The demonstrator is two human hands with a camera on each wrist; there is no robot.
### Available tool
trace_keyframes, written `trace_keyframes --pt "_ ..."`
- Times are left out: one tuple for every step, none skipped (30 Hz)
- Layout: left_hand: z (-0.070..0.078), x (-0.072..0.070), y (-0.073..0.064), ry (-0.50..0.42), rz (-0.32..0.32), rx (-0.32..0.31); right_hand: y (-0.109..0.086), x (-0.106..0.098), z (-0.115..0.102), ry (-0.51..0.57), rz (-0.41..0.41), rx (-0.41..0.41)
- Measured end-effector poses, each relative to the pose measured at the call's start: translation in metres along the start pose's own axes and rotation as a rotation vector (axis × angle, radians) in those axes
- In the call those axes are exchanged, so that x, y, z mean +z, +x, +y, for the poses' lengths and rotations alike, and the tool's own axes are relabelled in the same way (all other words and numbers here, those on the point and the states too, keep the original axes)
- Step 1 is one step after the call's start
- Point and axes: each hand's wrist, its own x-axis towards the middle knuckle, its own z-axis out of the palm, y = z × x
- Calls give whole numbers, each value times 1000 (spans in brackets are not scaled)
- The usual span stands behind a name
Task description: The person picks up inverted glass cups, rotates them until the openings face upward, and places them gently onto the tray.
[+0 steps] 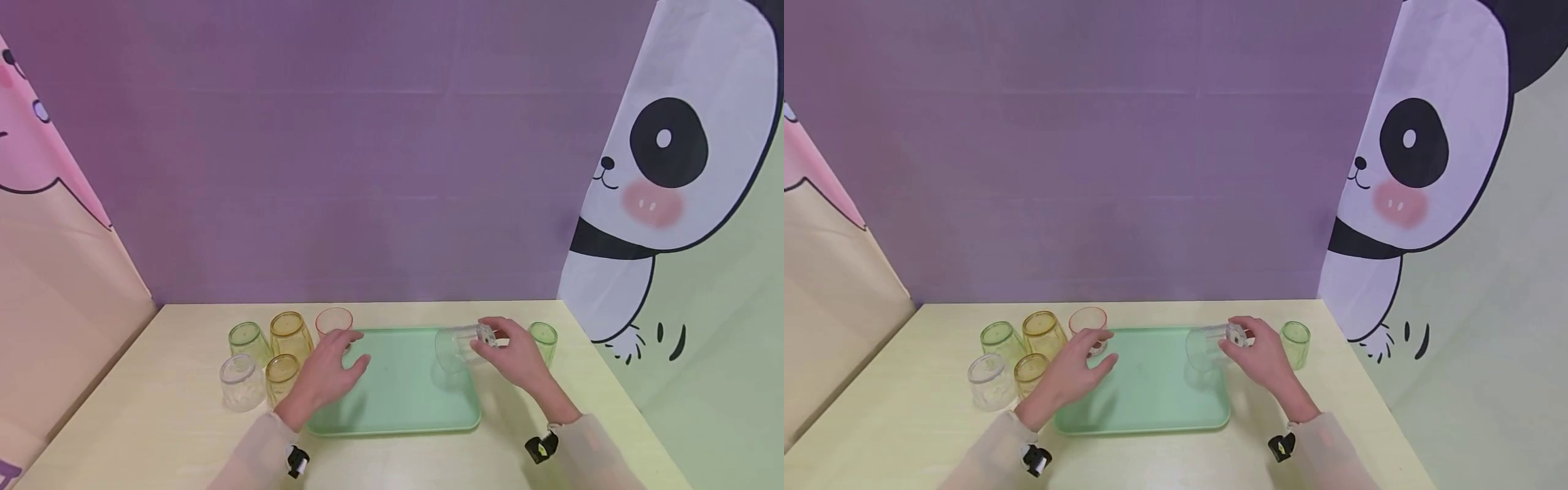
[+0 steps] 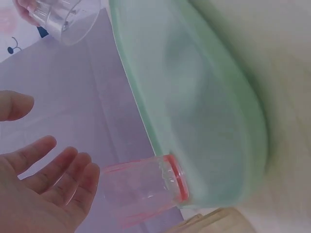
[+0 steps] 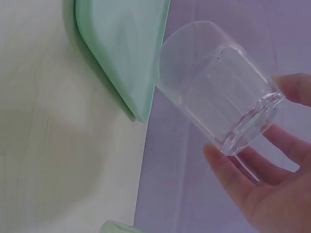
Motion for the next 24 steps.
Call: trace_keyframes --pt "-1 1 -1 -17 7 -2 0 1 1 9 0 4" --pt "-1 2 -2 -38 13 -3 -1 1 2 21 -2 5" --pt "-2 3 -3 -60 22 -2 -2 2 2 36 -3 10" --pt "-2 3 -4 -85 28 -3 -2 2 3 52 -4 13" --pt "-2 4 -5 -109 36 -2 -3 3 4 68 -6 16" --pt "-3 5 -6 -133 43 0 -3 4 4 87 -8 19" --pt "-2 5 -6 -156 49 1 -3 6 5 105 -9 20" --pt "-2 5 -7 -175 55 1 -4 7 6 126 -12 18" --pt "-2 6 -8 -189 59 -1 -4 9 6 144 -13 18" --pt "-2 6 -8 -205 61 -7 -4 10 6 166 -16 15" --pt "-2 6 -9 -218 64 -13 -5 11 6 186 -21 18" --pt "-2 7 -10 -230 65 -20 -6 11 5 210 -28 22" --pt "-2 7 -10 -242 68 -24 -7 12 4 232 -34 27" --pt "-3 8 -10 -254 70 -28 -8 12 3 252 -40 34" --pt "-3 9 -11 -265 72 -29 -9 13 1 271 -46 41" --pt "-3 9 -11 -277 75 -30 -9 13 0 287 -53 45" --pt "-4 10 -11 -287 79 -31 -10 13 -2 303 -60 52" --pt "-4 10 -11 -296 84 -27 -10 14 -3 314 -63 54" --pt "-4 11 -12 -307 86 -25 -11 15 -4 324 -66 54" --pt "-4 11 -12 -318 87 -26 -11 15 -5 328 -66 54" --pt "-3 11 -13 -328 86 -28 -12 16 -6 337 -67 56" --pt "-2 11 -13 -344 84 -30 -13 17 -7 346 -67 59" --pt "-1 11 -14 -356 82 -33 -13 18 -7 353 -68 61" --pt "0 11 -14 -371 78 -35 -14 19 -8 361 -66 64"
